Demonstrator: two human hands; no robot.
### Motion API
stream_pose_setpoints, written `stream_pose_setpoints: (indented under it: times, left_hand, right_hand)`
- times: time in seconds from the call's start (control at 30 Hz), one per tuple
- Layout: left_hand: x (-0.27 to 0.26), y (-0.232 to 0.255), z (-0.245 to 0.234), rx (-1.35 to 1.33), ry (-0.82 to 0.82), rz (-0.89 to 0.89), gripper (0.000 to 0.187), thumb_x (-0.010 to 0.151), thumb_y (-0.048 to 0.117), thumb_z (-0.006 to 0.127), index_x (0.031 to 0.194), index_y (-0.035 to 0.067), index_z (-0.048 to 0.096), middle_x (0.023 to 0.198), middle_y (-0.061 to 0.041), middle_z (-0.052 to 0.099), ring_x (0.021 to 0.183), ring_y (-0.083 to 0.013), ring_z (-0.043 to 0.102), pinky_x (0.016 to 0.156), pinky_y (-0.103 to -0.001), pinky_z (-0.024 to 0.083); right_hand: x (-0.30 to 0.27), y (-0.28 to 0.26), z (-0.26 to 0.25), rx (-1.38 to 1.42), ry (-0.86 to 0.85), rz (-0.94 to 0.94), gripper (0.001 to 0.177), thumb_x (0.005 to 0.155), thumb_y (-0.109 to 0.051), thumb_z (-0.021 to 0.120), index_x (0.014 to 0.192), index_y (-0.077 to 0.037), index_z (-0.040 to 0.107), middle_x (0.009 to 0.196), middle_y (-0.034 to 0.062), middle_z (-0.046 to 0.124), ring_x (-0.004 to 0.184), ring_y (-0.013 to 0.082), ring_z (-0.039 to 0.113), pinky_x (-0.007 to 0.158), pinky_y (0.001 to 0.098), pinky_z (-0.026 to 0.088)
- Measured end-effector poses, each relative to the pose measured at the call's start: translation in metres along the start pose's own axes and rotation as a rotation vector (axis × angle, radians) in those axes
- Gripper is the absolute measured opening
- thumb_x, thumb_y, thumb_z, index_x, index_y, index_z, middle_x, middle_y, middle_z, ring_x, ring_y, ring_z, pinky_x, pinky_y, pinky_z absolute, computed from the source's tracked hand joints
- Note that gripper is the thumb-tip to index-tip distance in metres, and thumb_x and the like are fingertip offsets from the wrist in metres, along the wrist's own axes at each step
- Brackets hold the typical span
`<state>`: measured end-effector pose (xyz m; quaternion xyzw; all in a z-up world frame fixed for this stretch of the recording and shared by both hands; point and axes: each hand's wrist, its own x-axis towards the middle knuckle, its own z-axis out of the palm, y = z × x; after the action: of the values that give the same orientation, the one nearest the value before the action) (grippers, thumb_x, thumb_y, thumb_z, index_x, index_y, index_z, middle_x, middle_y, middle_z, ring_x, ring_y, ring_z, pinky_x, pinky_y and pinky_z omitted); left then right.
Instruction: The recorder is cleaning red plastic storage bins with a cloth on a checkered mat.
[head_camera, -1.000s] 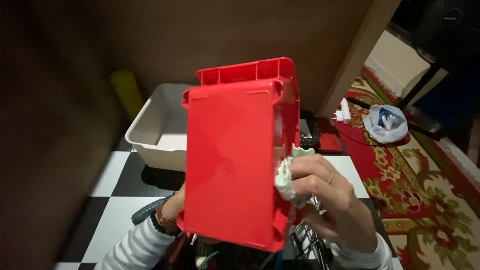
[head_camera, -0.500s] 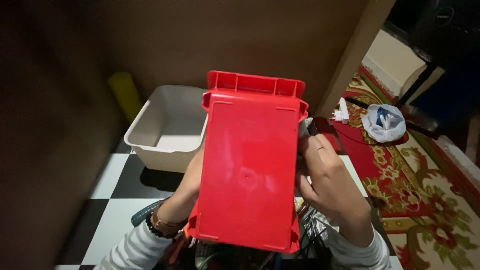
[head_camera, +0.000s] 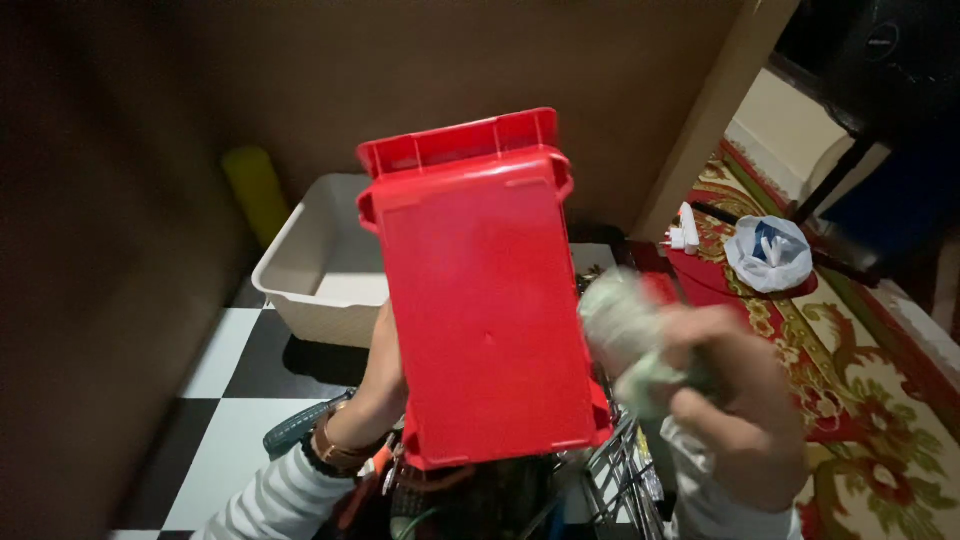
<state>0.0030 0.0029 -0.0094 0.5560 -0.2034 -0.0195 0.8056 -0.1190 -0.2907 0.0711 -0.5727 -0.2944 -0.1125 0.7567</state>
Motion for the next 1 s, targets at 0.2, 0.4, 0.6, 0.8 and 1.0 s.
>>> stream_pose_setpoints:
  times: [0.2, 0.4, 0.6, 0.8, 1.0]
  left_hand:
    - [-0.013, 0.0, 0.009, 0.223, 0.104, 0.221, 0.064, 0.114, 0.05, 0.029, 0.115, -0.003, 0.064, 0.093, -0.007, 0.065, 0.079, -0.0115, 0.06, 0.068, -0.029, 0.052]
    - [-0.018, 0.007, 0.004, 0.525, 0.094, 0.297, 0.065, 0.113, 0.052, 0.032, 0.093, -0.002, 0.061, 0.064, -0.007, 0.053, 0.058, -0.0138, 0.047, 0.053, -0.034, 0.038]
    - [-0.036, 0.052, 0.033, 0.664, 0.082, 0.227, 0.06, 0.103, 0.051, 0.031, 0.107, 0.002, 0.065, 0.054, -0.013, 0.056, 0.046, -0.0221, 0.056, 0.048, -0.036, 0.041]
    - [-0.049, 0.072, 0.039, 0.757, -0.015, 0.166, 0.05, 0.106, 0.047, 0.034, 0.1, 0.003, 0.058, 0.068, -0.015, 0.062, 0.06, -0.0276, 0.066, 0.056, -0.038, 0.05]
    - [-0.055, 0.083, 0.042, 0.665, -0.079, 0.206, 0.043, 0.107, 0.04, 0.039, 0.104, 0.002, 0.059, 0.076, -0.015, 0.062, 0.069, -0.0246, 0.064, 0.066, -0.035, 0.05]
  right_hand:
    - [0.02, 0.016, 0.017, -0.898, 0.431, -0.407, 0.022, 0.096, -0.011, 0.065, 0.108, -0.003, 0.048, 0.11, 0.0155, 0.06, 0.09, 0.0213, 0.064, 0.074, 0.0375, 0.055]
    - [0.015, 0.004, 0.03, -1.395, 0.273, -0.634, 0.019, 0.098, -0.013, 0.062, 0.114, -0.007, 0.054, 0.121, 0.0155, 0.071, 0.11, 0.0316, 0.059, 0.096, 0.0444, 0.051]
    - [0.014, 0.005, 0.035, -1.433, 0.312, -0.586, 0.016, 0.1, 0.001, 0.067, 0.111, -0.006, 0.059, 0.123, 0.0154, 0.072, 0.106, 0.0321, 0.063, 0.092, 0.0419, 0.052]
    - [0.018, 0.008, 0.02, -1.049, 0.156, -0.167, 0.028, 0.086, 0.008, 0.062, 0.107, -0.008, 0.056, 0.112, 0.0118, 0.063, 0.098, 0.0202, 0.073, 0.074, 0.0321, 0.061]
    - [0.032, 0.021, -0.021, 0.205, 0.007, -0.215, 0.033, 0.085, 0.019, 0.061, 0.108, -0.003, 0.054, 0.116, 0.0197, 0.065, 0.107, 0.0263, 0.069, 0.089, 0.0374, 0.061]
